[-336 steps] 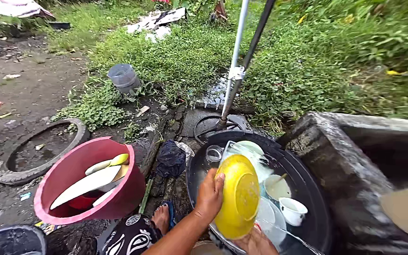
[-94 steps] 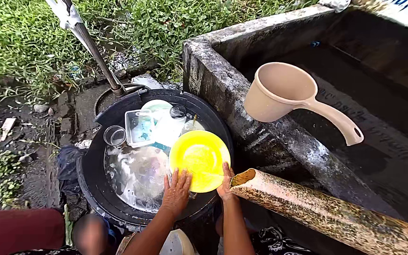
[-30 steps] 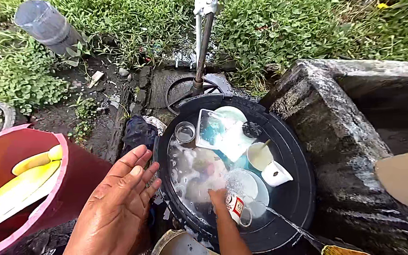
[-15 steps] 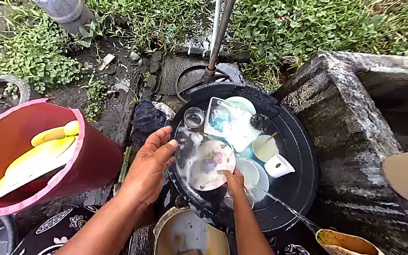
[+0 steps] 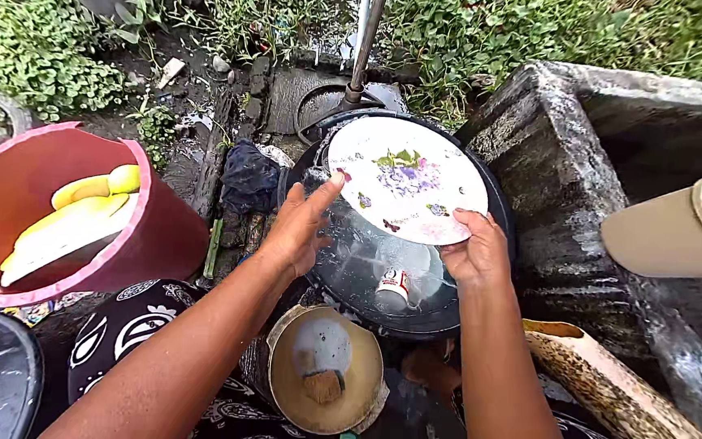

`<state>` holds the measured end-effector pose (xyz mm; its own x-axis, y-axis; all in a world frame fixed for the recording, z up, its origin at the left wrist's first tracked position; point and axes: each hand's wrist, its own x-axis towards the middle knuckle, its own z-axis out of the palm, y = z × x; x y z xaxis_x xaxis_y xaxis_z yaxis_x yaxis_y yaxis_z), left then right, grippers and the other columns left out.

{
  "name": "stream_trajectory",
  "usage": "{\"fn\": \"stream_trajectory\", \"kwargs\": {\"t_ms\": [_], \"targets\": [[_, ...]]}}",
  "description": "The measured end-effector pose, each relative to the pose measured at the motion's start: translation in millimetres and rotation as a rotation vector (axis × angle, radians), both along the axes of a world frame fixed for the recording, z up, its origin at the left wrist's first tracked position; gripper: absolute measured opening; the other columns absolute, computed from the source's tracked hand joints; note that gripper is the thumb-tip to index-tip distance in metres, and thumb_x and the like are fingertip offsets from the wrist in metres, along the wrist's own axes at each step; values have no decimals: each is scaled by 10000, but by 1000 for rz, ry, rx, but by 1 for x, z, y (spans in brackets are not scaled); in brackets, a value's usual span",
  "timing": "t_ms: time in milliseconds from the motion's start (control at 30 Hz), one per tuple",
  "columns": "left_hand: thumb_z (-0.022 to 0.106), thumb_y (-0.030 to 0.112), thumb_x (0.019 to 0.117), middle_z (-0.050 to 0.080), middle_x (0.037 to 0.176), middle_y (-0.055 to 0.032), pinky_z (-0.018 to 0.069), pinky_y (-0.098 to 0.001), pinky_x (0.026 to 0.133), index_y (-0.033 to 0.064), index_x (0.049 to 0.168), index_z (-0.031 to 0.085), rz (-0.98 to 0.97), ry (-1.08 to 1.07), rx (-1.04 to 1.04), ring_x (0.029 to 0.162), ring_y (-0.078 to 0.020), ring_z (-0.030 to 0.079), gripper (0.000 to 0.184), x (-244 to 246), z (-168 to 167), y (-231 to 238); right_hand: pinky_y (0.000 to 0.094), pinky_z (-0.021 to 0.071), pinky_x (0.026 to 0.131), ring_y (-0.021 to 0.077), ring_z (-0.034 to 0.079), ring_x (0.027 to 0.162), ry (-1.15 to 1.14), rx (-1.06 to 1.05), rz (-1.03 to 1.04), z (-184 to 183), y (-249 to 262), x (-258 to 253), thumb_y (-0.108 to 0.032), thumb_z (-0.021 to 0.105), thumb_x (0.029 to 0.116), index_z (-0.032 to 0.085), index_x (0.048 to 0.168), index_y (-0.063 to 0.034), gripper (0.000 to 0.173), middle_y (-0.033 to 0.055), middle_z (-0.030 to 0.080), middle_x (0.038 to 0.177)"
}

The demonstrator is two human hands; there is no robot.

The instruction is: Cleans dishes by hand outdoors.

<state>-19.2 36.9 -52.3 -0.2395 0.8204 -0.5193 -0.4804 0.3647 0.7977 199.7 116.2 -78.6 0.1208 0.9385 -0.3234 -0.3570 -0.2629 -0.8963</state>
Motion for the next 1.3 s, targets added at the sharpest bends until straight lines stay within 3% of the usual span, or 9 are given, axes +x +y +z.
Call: {"fn": "stream_trajectory", "kwargs": {"t_ms": [100, 200, 333, 433, 500, 600, 800, 1000, 1300], "targets": [[463, 206, 1088, 667, 1148, -148, 629, -414, 743, 136, 1415, 392, 104, -187, 140, 925, -265, 726, 342, 6, 15, 3, 204, 569, 512, 60, 672, 628, 137, 89, 322, -6, -29, -11, -151, 484, 1053, 482, 1236, -175, 185, 9, 703, 923], [427, 62, 1072, 657, 1048, -120, 628, -359, 666, 117, 1356, 406, 327, -169, 162, 826, -210, 722, 290, 1, 30, 6, 256, 617, 582, 128, 727, 648, 245, -2, 994, -42, -54, -7, -479, 668, 955, 546, 1314, -253, 442, 37, 775, 1021], [413, 72, 1074, 647, 1037, -139, 631, -371, 658, 99, 1322, 397, 444, -183, 198, 789, -222, 719, 250, -12, 39, 9, 416, 566, 798, 240, 678, 875, -371, -307, 1737, -109, -107, -41, -93, 588, 984, 543, 1342, 28, 380, 174, 687, 1100], [412, 81, 1075, 643, 1055, -144, 630, -373, 665, 103, 1344, 383, 453, -183, 207, 803, -229, 720, 271, -16, 41, 8, 704, 457, 975, 513, 602, 1173, -906, -159, 2051, -181, -170, -46, -34, 768, 861, 574, 1411, -34, 583, 323, 601, 1315], [411, 82, 1078, 641, 1074, -143, 633, -378, 682, 111, 1357, 380, 441, -181, 209, 835, -235, 724, 283, -16, 42, 6, 735, 386, 1027, 559, 427, 1352, -1093, -36, 2216, -215, -199, -37, 25, 690, 883, 505, 1491, -89, 645, 296, 386, 1553], [407, 88, 1080, 652, 1053, -128, 629, -354, 672, 114, 1324, 398, 431, -180, 206, 817, -213, 725, 245, -16, 44, 6, 675, 432, 1030, 523, 422, 1378, -1100, 83, 2245, -245, -216, -19, 5, 471, 1033, 566, 1403, -29, 383, 268, 412, 1540], [416, 87, 1080, 657, 1070, -128, 637, -365, 707, 115, 1314, 417, 422, -162, 188, 850, -218, 732, 236, -13, 47, 6, 655, 430, 1031, 493, 572, 1220, -910, -51, 2096, -206, -168, -54, -36, 650, 925, 625, 1267, 64, 357, 335, 603, 1273], [409, 94, 1080, 676, 1097, -128, 640, -391, 750, 108, 1305, 460, 411, -154, 188, 911, -227, 737, 232, -7, 47, 4, 588, 371, 1142, 450, 411, 1430, -1183, 107, 1833, -244, -151, -45, -39, 381, 1067, 511, 1440, 40, 403, 257, 449, 1531], [427, 112, 1085, 672, 1148, -117, 636, -377, 809, 107, 1302, 482, 377, -92, 197, 975, -210, 731, 224, -6, 38, 8, 628, 270, 1186, 405, 333, 1497, -1034, 478, 1947, -301, -194, 22, -17, 415, 1042, 604, 1395, -41, 402, 153, 447, 1579]]}}
